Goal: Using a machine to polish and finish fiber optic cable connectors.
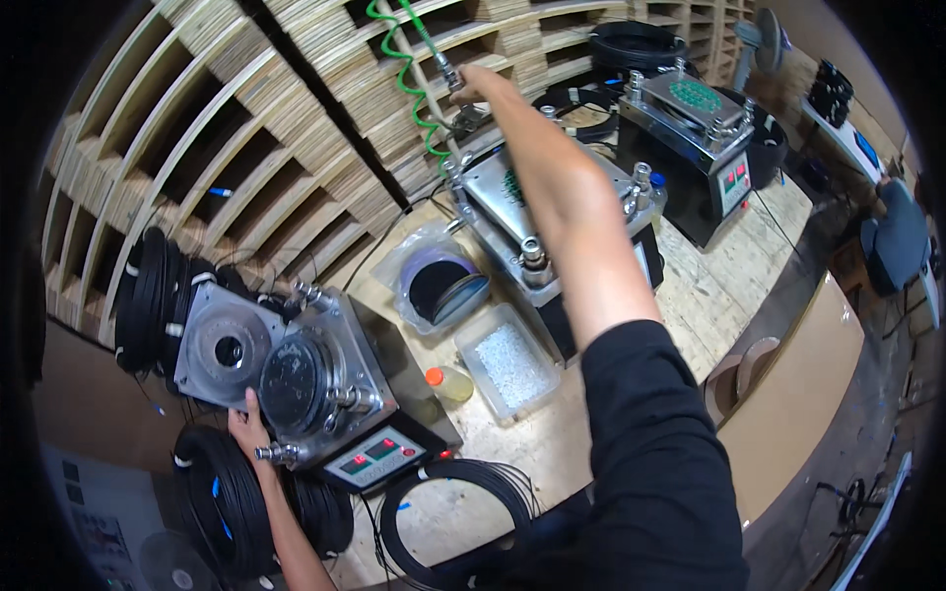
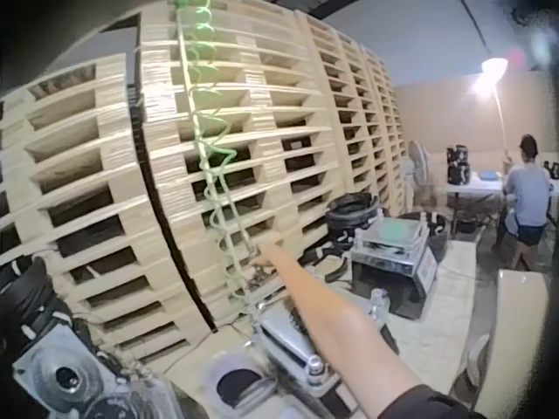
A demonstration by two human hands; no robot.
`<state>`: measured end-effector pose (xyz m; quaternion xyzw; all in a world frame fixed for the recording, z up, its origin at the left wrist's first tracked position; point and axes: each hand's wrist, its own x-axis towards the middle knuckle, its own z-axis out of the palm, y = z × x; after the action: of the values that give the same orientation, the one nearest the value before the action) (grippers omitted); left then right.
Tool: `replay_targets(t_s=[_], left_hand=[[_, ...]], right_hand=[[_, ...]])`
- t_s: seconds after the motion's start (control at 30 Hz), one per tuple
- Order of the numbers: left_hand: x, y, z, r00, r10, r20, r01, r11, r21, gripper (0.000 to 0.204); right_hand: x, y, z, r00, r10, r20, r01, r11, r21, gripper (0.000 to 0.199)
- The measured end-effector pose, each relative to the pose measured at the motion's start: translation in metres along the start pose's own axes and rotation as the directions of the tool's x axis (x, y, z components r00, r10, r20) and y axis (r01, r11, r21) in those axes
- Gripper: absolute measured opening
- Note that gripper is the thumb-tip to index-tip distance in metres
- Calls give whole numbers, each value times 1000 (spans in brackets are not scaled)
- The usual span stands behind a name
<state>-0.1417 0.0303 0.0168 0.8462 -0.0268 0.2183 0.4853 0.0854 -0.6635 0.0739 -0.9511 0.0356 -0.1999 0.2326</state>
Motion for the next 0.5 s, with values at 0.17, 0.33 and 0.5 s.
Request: replay_targets(t_s=[0.17,0.33,0.5], left_hand=[[3,14,43,997,70,-25,-71,997,-25,41],[-2,6,10,993,115,-17,-116,993,-20,34],[1,7,19,982,190,-15,-190,977,-99,32]], right_hand=[[-34,-16,-42,930,-222,-293,279,945,170,52],[-132,-168,-62,976,-100,-192,204,727,655,33],[-226,-251,-80,995,-93,-46,88,523,848,36]])
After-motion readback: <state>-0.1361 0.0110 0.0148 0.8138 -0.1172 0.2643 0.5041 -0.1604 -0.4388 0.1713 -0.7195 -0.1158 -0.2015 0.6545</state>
